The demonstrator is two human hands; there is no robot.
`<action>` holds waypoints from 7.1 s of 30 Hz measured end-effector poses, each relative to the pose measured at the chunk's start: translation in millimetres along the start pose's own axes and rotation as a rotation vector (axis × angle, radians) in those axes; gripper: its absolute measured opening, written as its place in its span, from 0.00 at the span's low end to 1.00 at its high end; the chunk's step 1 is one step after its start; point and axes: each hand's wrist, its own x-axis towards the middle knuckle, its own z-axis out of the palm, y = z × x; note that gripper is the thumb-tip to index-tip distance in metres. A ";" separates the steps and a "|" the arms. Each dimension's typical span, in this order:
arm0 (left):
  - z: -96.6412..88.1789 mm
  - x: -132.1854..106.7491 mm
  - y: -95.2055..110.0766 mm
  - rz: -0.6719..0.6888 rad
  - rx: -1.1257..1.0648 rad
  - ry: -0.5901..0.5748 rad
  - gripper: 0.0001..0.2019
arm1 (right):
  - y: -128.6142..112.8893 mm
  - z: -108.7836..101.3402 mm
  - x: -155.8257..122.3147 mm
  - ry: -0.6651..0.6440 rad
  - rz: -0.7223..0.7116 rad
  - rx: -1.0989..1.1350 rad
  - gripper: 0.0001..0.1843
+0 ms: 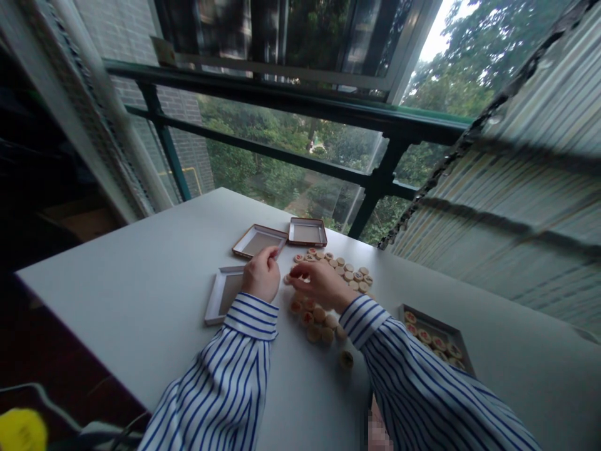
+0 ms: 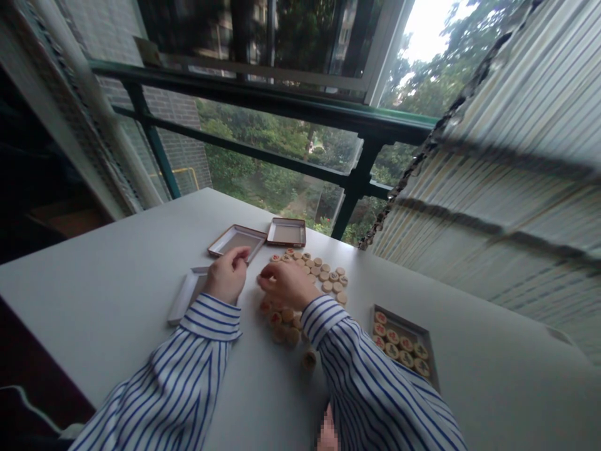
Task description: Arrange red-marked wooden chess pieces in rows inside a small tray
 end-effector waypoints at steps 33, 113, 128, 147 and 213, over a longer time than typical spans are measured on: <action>-6.7 -4.9 3.7 0.452 0.098 -0.200 0.07 | 4.8 -12.6 -12.4 0.111 0.244 0.788 0.13; 1.1 -11.5 2.6 0.543 0.171 -0.238 0.13 | 13.3 -20.0 -17.0 0.087 0.211 0.621 0.15; 2.8 -12.6 5.6 0.516 0.159 -0.219 0.08 | 15.0 -16.7 -17.6 0.089 0.199 0.680 0.15; 5.8 -14.8 0.3 0.420 0.472 -0.395 0.13 | 41.7 -13.0 -16.4 0.227 0.235 0.362 0.13; 11.9 -14.6 7.7 0.400 0.436 -0.185 0.15 | 27.1 -7.8 -6.6 0.107 0.310 -0.331 0.13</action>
